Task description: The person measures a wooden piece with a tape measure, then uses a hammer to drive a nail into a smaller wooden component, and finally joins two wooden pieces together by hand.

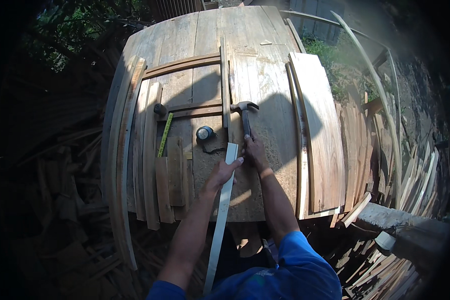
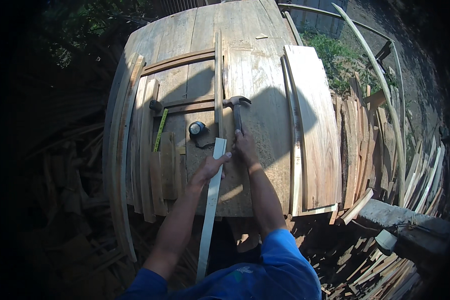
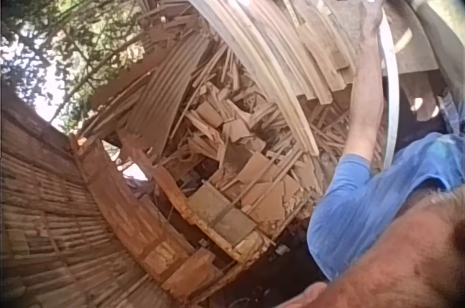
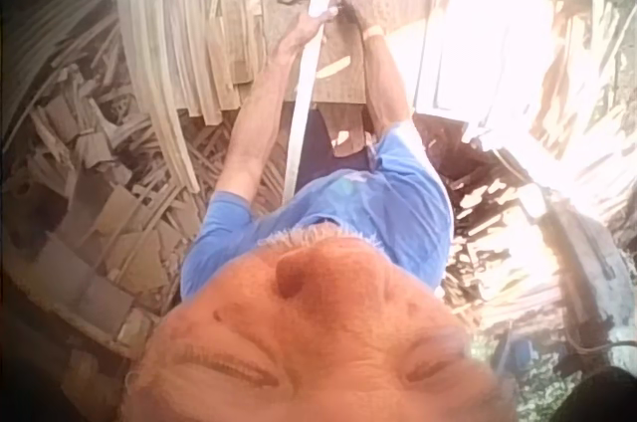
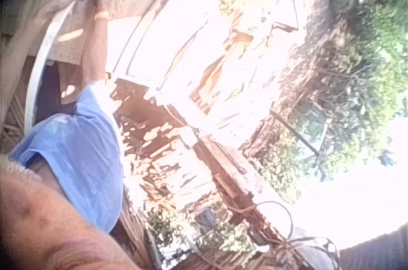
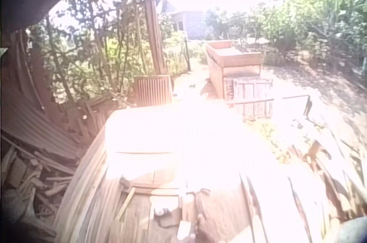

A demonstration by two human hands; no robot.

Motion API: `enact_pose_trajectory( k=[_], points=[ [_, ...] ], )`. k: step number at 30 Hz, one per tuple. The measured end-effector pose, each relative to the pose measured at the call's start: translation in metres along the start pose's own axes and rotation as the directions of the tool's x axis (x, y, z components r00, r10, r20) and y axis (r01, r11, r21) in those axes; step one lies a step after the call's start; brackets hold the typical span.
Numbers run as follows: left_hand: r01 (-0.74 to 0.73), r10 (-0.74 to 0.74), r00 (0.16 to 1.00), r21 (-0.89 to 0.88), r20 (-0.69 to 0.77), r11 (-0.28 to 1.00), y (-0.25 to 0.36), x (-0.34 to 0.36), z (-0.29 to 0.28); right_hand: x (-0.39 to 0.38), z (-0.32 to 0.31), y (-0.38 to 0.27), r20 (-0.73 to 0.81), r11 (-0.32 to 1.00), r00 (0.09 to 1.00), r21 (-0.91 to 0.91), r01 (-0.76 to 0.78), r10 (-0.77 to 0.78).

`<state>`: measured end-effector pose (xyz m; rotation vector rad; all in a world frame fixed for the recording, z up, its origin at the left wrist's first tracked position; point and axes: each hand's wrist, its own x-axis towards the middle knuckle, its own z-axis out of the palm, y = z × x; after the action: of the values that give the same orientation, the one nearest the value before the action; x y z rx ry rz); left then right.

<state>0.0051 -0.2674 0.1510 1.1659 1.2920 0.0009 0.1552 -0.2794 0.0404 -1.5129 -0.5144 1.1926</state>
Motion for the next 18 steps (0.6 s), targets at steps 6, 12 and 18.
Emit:
enact_pose_trajectory(
  k=[6,12,18],
  points=[
    [-0.04,0.04,0.999,0.007,0.017,0.999,-0.008,0.006,-0.002,-0.005,0.003,0.003,-0.088,0.997,0.995,-0.071,0.043,-0.05],
    [0.035,-0.035,0.998,-0.002,0.044,0.999,-0.028,0.02,-0.008,-0.073,-0.005,0.061,-0.377,0.708,0.711,-0.664,0.239,-0.594],
    [-0.26,0.248,0.965,-0.202,-0.086,0.944,-0.028,-0.052,-0.035,-0.206,-0.02,0.064,-0.285,0.9,0.949,-0.436,-0.001,-0.137]
  ],
)
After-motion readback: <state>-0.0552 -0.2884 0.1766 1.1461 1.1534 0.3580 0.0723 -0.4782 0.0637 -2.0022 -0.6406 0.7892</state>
